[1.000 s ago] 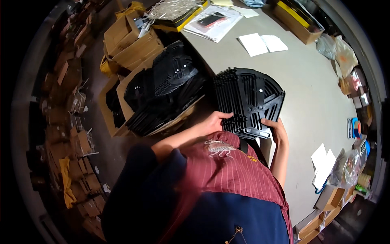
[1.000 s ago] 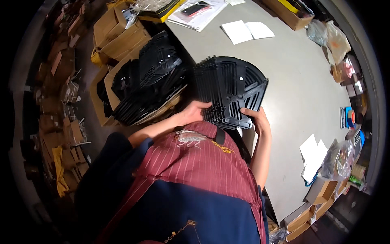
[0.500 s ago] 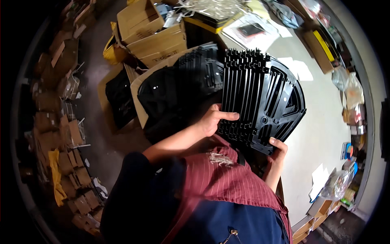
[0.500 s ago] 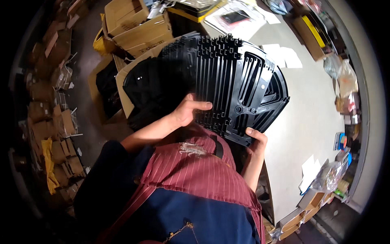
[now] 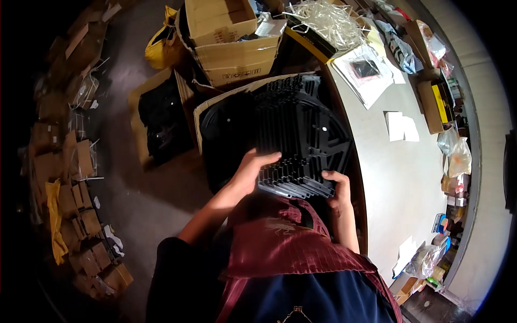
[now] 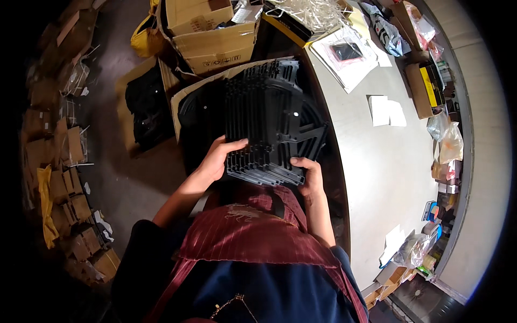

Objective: The person applies small white adhesive labels to a stack of black plastic components on a table. They peel each label from a sheet and stick it onto the curved surface of the parts, then place the labeled items into a cardboard box. The person repeats this process for multiple components.

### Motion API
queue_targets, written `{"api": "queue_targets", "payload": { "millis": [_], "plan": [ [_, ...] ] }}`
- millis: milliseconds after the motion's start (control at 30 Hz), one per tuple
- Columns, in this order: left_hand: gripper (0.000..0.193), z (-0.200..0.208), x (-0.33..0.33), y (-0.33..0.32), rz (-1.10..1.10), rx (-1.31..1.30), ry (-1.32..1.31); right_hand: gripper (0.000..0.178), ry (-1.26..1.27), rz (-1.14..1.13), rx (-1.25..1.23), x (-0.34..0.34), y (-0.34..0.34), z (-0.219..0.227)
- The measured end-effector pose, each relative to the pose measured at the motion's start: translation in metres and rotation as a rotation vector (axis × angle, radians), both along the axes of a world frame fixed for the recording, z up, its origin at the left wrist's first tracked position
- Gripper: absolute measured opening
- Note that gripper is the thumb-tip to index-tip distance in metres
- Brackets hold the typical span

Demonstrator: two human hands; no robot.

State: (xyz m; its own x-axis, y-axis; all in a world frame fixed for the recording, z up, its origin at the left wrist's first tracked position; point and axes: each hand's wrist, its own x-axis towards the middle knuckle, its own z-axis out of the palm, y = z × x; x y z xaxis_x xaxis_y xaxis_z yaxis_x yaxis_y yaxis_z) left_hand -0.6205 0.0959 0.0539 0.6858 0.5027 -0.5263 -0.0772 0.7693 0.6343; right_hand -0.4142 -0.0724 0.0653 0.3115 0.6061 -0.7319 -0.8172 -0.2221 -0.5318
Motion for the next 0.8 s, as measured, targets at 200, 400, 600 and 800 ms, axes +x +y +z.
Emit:
{"api": "queue_targets", "payload": {
  "millis": [200,400,600,800],
  "plan": [
    [0.059,-0.004,0.002,0.023,0.014,0.12,0.129,0.022,-0.044,0.109,0.028,0.032,0.048,-0.009],
    [0.111,0.005,0.019,0.038,-0.101,0.244,0.249,0.021,-0.19,0.219,0.106,0.076,0.083,-0.011],
    [0.075,-0.016,0.064,0.037,-0.02,0.263,0.363,0.024,-0.217,0.31,0.143,0.112,0.099,-0.039],
    [0.087,-0.018,0.109,0.037,-0.19,0.297,0.451,0.021,-0.192,0.429,0.034,0.15,0.106,-0.108]
  ]
}}
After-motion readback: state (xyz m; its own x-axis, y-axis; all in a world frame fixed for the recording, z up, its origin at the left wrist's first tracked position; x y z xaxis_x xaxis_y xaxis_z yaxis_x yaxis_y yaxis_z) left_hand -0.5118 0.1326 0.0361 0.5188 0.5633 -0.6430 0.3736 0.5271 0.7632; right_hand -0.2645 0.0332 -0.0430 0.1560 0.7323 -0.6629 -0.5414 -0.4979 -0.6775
